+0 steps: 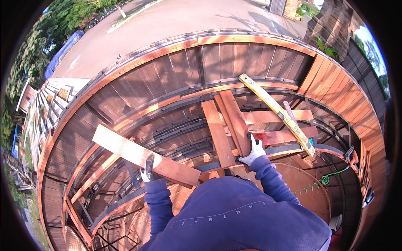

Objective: The person places wooden planks onto a curved metal framework, aligning them with existing boards. They use a spirit level to check the alignment and a nail gun to secure the planks in place.

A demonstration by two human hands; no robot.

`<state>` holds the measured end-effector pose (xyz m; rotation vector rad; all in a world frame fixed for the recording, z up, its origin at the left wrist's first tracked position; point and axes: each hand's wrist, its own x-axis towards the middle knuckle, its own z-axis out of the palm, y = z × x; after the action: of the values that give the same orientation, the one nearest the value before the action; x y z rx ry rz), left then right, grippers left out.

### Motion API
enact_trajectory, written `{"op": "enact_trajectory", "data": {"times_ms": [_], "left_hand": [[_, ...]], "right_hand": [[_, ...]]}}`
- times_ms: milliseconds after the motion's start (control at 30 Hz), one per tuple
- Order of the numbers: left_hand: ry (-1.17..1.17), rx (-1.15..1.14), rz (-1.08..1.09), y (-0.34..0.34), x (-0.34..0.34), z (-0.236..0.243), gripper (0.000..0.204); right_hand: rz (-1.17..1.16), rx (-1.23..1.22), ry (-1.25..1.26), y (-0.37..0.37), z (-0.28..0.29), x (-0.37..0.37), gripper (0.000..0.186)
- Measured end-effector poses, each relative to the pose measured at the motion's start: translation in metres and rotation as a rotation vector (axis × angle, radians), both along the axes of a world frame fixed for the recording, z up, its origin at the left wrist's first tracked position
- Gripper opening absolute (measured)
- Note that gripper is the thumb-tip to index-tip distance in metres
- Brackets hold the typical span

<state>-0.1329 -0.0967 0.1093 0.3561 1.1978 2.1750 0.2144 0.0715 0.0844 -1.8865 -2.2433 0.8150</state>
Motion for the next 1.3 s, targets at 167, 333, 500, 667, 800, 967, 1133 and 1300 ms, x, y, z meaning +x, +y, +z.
{"op": "enact_trajectory", "data": {"times_ms": [167, 333, 500, 667, 800, 967, 1133, 1300], "left_hand": [[0.072, -0.037, 0.127, -0.014, 0.001, -0.026, 0.027], [0.025, -0.077, 0.204, -0.009, 0.009, -0.03, 0.029], [0.05, -0.04, 0.191, -0.006, 0.02, -0.03, 0.045], [-0.006, 0.073, 0.175, 0.02, 0.032, -0.041, 0.054], [-0.206, 0.28, 0.054, 0.051, 0.064, -0.029, 0.057], [-0.168, 0.41, 0.066, 0.043, 0.104, -0.002, 0.066], [-0.231, 0.309, 0.297, -0.01, 0.116, -0.006, 0.058], [-0.292, 0.344, 0.548, -0.076, 0.138, -0.013, 0.055]], "right_hand": [[-0.028, 0.072, 0.083, 0.013, -0.017, 0.012, 0.122], [0.032, 0.136, 0.142, 0.015, -0.028, 0.032, 0.12], [0.105, 0.25, 0.394, 0.011, -0.012, 0.044, 0.11], [0.436, 0.445, 0.619, 0.017, 0.039, 0.025, 0.101], [0.713, 0.358, 0.674, 0.012, 0.092, -0.012, 0.1], [1.055, 0.238, 0.531, -0.007, 0.111, -0.051, 0.093], [1.48, 0.224, 0.385, -0.004, 0.106, -0.066, 0.094], [1.169, -0.782, 1.048, 0.013, 0.08, -0.08, 0.062]]}}
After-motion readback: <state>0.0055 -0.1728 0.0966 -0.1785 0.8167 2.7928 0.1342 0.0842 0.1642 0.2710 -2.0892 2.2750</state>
